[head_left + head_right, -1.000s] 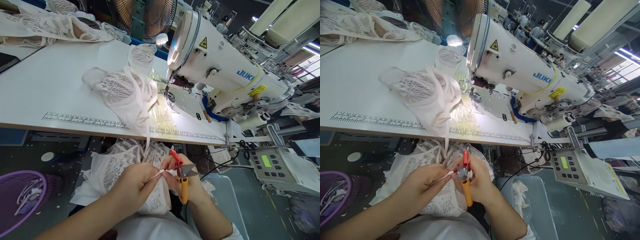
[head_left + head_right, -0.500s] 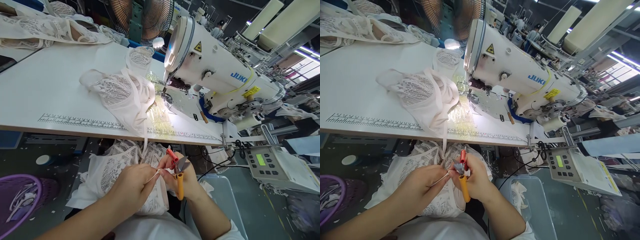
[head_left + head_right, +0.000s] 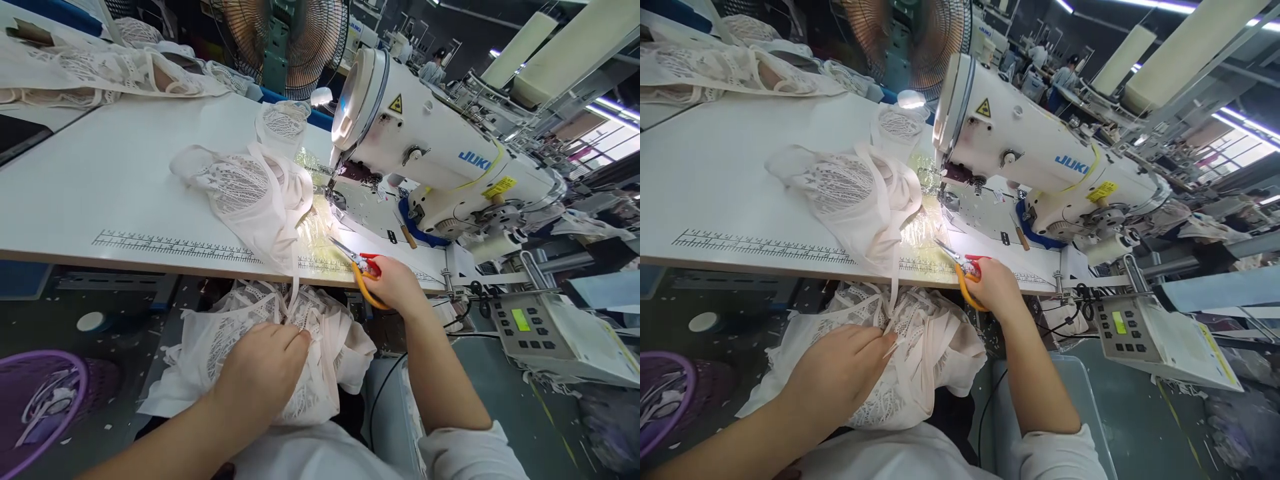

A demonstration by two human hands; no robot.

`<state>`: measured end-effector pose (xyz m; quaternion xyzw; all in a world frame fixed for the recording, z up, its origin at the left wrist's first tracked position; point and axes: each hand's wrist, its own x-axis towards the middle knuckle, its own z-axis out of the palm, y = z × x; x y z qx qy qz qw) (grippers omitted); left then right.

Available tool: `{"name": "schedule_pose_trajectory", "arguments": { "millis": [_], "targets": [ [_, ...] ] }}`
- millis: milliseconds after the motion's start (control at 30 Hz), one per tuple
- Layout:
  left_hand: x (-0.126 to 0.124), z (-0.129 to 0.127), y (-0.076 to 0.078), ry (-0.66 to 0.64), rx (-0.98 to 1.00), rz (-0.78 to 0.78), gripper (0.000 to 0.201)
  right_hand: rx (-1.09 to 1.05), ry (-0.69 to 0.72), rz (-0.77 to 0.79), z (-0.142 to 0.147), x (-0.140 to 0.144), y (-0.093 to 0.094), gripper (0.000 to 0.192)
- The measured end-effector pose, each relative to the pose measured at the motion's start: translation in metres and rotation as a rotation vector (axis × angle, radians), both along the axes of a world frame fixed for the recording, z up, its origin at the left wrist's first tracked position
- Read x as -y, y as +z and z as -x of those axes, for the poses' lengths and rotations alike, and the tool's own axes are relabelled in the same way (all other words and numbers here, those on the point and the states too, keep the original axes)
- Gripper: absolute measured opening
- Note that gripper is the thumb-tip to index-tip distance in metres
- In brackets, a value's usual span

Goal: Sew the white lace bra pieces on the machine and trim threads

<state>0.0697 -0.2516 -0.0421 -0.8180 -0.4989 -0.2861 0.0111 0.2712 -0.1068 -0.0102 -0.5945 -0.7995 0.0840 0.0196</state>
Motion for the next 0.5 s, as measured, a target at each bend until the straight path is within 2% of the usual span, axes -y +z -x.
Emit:
{"name": "schedule_pose_trajectory", "arguments": {
  "millis": [100,167,233,300,333,400,467,500],
  "targets": [
    [-0.002,0.006,0.004,-0.026,0.263,0.240,0.032,-0.008,-0.031,-0.034,-0.006,-0.024,0.001,0.017],
    [-0.003,0.012,0.007,0.000,0.468,0.430,0.034,-0.030,-0.050,-0.082,-0.007,-0.026,0.003,0.020],
    [-0.003,0.018,0.009,0.065,0.658,0.601,0.031,-0.125,-0.026,-0.138,-0.003,-0.013,0.003,0.020],
    [-0.003,0.024,0.011,0.170,0.829,0.753,0.025,-0.328,0.114,-0.129,0.007,0.013,0.000,0.022],
    [-0.003,0.027,0.011,0.214,0.899,0.820,0.021,-0.461,0.254,-0.051,0.014,0.029,-0.003,0.023],
    [-0.002,0.032,0.012,0.261,1.016,0.894,0.016,-0.547,0.565,0.208,0.027,0.061,-0.012,0.029],
    [-0.002,0.038,0.012,0.298,1.104,0.905,0.011,-0.525,0.684,0.383,0.038,0.088,-0.023,0.037],
    [-0.002,0.040,0.011,0.334,1.140,0.889,0.010,-0.518,0.677,0.428,0.042,0.098,-0.029,0.036]
  ]
}}
